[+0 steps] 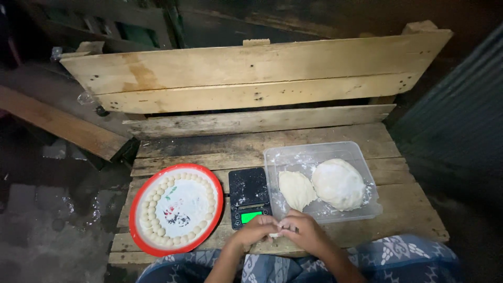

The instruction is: Pinching small pieces of dough, weighing them on a scale, and rolling them into balls.

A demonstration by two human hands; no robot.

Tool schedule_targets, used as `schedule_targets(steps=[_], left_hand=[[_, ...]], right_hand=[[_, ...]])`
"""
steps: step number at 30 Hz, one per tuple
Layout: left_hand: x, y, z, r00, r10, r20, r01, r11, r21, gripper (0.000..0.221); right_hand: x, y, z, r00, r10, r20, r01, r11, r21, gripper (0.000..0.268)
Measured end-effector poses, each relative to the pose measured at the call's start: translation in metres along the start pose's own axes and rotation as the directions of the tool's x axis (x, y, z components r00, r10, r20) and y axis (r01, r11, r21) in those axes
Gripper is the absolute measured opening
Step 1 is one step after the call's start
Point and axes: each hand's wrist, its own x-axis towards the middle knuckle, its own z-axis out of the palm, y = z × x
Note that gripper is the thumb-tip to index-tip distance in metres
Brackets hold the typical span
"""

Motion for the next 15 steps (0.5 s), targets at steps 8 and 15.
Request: schedule_targets(steps=[8,15], left_hand=[[-0.004,0.003,0.002,0.968,0.123,0.219,-0.028,0.92,-0.391,0.043],[-0.007,0.013,0.012,1.0,0.014,-0.019,-0.017,0.975,-0.221,0.013]], right_hand=[[-0.005,0.015,0.021,0.911,0.306,-0.278,-0.262,0.948,0.182,0.001],[-0.004,-0.004,0.006,0.976,0.183,-0.118,-0.133,0.93,0.343,0.019]])
